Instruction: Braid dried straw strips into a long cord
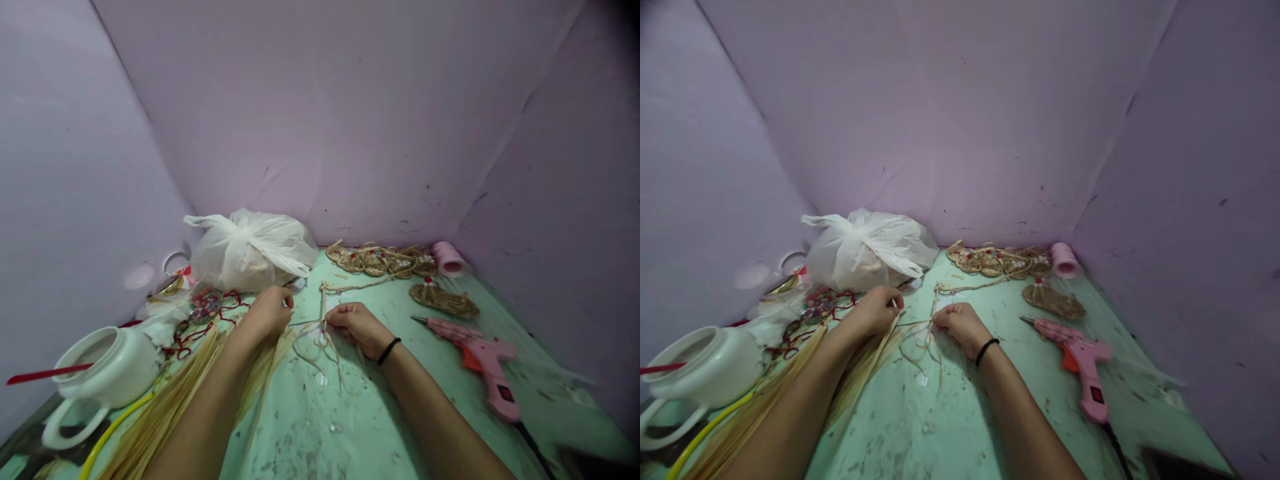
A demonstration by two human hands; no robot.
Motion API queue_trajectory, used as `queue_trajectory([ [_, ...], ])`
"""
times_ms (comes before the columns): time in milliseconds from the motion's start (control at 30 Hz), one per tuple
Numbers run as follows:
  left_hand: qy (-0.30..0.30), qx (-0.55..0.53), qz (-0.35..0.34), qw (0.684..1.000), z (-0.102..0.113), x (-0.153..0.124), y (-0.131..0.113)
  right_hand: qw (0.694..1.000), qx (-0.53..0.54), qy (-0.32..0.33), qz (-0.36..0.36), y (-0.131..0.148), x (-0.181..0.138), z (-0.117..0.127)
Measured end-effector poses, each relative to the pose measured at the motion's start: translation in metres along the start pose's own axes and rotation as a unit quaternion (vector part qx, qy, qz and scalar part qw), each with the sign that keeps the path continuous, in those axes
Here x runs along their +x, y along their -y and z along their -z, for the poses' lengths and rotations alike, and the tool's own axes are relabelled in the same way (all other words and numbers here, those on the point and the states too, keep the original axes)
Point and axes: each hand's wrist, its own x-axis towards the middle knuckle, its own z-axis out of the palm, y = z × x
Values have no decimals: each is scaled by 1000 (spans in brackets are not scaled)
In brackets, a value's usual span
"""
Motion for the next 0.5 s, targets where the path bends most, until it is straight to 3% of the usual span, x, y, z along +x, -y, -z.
queue_trajectory([
  [167, 92, -75, -29, 993, 0, 2, 9, 1000, -3, 0, 4, -1, 1, 0],
  [300, 23, 41, 44, 998, -1, 2, 8, 1000, -1, 2, 9, -2, 2, 1],
  [367, 4, 58, 37, 998, 3, -1, 4, 1000, 3, 4, 9, -3, 2, 1],
  [433, 49, 32, 6, 998, 10, -7, -1, 1000, 4, 6, 10, -2, 2, 1],
  [500, 132, 20, -15, 991, 18, -16, -9, 1000, 2, 4, 10, -2, 1, 1],
])
